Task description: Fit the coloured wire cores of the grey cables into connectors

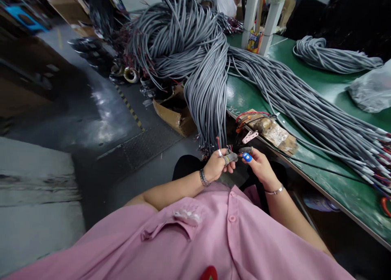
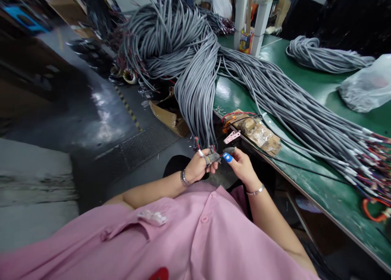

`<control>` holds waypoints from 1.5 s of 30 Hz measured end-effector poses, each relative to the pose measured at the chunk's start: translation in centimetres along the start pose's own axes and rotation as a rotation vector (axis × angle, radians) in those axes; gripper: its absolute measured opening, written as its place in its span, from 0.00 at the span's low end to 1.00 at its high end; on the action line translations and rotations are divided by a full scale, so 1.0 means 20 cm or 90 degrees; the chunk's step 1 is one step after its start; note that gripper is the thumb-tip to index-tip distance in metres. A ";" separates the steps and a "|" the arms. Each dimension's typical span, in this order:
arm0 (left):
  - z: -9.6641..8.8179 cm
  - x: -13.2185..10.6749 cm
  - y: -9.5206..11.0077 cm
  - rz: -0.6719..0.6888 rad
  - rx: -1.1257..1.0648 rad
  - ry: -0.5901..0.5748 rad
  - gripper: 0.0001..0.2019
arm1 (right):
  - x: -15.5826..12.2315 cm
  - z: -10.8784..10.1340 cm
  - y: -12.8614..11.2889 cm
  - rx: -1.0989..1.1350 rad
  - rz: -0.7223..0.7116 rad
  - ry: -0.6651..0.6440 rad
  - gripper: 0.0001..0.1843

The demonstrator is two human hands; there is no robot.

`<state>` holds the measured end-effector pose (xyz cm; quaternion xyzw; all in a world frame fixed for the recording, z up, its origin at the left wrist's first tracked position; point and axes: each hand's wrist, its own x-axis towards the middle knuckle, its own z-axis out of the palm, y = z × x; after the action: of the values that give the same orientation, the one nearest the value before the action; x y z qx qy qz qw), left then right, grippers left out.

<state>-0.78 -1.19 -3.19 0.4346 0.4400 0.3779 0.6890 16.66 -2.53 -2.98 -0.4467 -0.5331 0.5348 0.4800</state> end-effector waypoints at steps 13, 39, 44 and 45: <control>-0.02 -0.04 -0.02 0.064 0.108 -0.088 0.15 | 0.05 0.13 -0.01 0.114 0.075 -0.015 0.10; -0.02 0.01 -0.05 0.058 -0.106 0.029 0.16 | 0.09 0.16 0.02 0.113 0.057 0.093 0.10; -0.01 0.02 -0.05 0.061 -0.134 0.067 0.18 | 0.07 0.19 0.04 0.119 0.063 0.133 0.10; -0.01 0.02 -0.05 0.062 -0.138 0.073 0.18 | 0.07 0.20 0.04 0.123 0.062 0.133 0.10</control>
<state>-0.74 -1.21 -4.32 0.3564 0.4135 0.4805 0.6864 12.50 -1.76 -3.54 -0.4771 -0.4040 0.5569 0.5468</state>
